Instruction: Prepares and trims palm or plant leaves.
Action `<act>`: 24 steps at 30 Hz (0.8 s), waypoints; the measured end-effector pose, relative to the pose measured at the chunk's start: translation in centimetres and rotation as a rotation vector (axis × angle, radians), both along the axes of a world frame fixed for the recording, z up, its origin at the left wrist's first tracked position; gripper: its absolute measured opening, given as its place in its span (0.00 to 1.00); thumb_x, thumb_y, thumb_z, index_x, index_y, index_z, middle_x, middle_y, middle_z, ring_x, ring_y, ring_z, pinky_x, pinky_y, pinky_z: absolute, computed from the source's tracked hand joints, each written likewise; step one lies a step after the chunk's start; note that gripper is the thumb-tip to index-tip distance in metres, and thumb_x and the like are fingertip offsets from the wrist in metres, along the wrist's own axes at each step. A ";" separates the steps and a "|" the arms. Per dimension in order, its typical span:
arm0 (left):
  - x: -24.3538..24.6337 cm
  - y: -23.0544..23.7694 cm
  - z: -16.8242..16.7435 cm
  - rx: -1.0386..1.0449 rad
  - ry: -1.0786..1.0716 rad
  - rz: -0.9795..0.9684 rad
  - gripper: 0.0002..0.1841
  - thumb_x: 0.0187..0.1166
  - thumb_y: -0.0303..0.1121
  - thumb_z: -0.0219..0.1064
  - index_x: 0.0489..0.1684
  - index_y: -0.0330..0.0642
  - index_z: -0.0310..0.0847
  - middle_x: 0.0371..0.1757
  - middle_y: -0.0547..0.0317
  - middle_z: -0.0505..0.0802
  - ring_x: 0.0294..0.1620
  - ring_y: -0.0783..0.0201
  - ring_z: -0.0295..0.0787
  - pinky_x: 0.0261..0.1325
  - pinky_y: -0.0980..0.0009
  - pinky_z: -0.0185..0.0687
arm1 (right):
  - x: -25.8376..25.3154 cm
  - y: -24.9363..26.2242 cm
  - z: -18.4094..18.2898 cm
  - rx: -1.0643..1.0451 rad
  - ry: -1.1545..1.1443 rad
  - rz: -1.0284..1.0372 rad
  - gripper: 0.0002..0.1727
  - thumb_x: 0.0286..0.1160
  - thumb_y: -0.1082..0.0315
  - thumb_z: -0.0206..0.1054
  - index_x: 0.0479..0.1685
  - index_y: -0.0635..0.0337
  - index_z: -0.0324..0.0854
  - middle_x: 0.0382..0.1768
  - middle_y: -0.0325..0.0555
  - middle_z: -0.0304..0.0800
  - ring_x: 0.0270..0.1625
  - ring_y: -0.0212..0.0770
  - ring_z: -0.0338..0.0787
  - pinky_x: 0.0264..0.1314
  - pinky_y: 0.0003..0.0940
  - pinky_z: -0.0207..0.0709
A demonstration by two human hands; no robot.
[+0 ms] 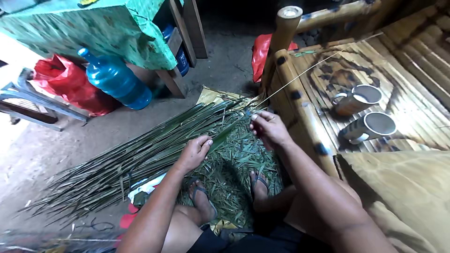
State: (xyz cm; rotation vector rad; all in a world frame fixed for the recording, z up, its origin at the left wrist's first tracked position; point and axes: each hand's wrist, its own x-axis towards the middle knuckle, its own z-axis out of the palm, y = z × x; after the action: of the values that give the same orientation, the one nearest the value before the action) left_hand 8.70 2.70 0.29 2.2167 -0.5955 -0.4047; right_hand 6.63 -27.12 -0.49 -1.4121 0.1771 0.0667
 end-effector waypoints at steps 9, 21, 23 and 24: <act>0.5 1.3 -0.5 0.017 0.071 -0.045 0.16 0.93 0.38 0.52 0.51 0.39 0.85 0.35 0.58 0.90 0.28 0.70 0.87 0.36 0.69 0.89 | 1.3 -5.7 2.5 0.147 -0.070 -0.489 0.12 0.93 0.63 0.53 0.62 0.55 0.77 0.29 0.35 0.86 0.23 0.29 0.84 0.24 0.23 0.80; 0.7 0.3 0.4 -0.172 0.515 -0.028 0.15 0.93 0.37 0.51 0.36 0.45 0.80 0.20 0.68 0.79 0.15 0.77 0.70 0.20 0.82 0.67 | -0.1 -1.2 0.2 -0.068 -0.185 0.034 0.17 0.90 0.63 0.58 0.69 0.60 0.82 0.34 0.41 0.90 0.26 0.31 0.86 0.28 0.28 0.84; 0.9 0.9 0.1 -0.149 0.496 -0.042 0.15 0.92 0.39 0.53 0.36 0.46 0.81 0.21 0.68 0.80 0.17 0.77 0.71 0.21 0.81 0.68 | 0.4 -2.5 0.8 -0.053 -0.183 -0.061 0.17 0.90 0.64 0.58 0.69 0.61 0.81 0.34 0.39 0.90 0.27 0.31 0.87 0.30 0.28 0.85; 0.9 1.3 -0.1 -0.136 0.492 -0.052 0.14 0.92 0.39 0.54 0.37 0.46 0.82 0.22 0.68 0.81 0.17 0.77 0.72 0.21 0.80 0.69 | 0.7 -3.2 1.2 -0.037 -0.184 -0.120 0.17 0.90 0.65 0.57 0.69 0.62 0.80 0.33 0.38 0.89 0.27 0.30 0.86 0.30 0.27 0.85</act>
State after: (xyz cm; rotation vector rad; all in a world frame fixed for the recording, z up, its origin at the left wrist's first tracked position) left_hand 9.59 3.96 0.18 1.8773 -0.3992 -0.8761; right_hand 7.29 -30.31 0.71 -1.4330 0.1102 -0.1655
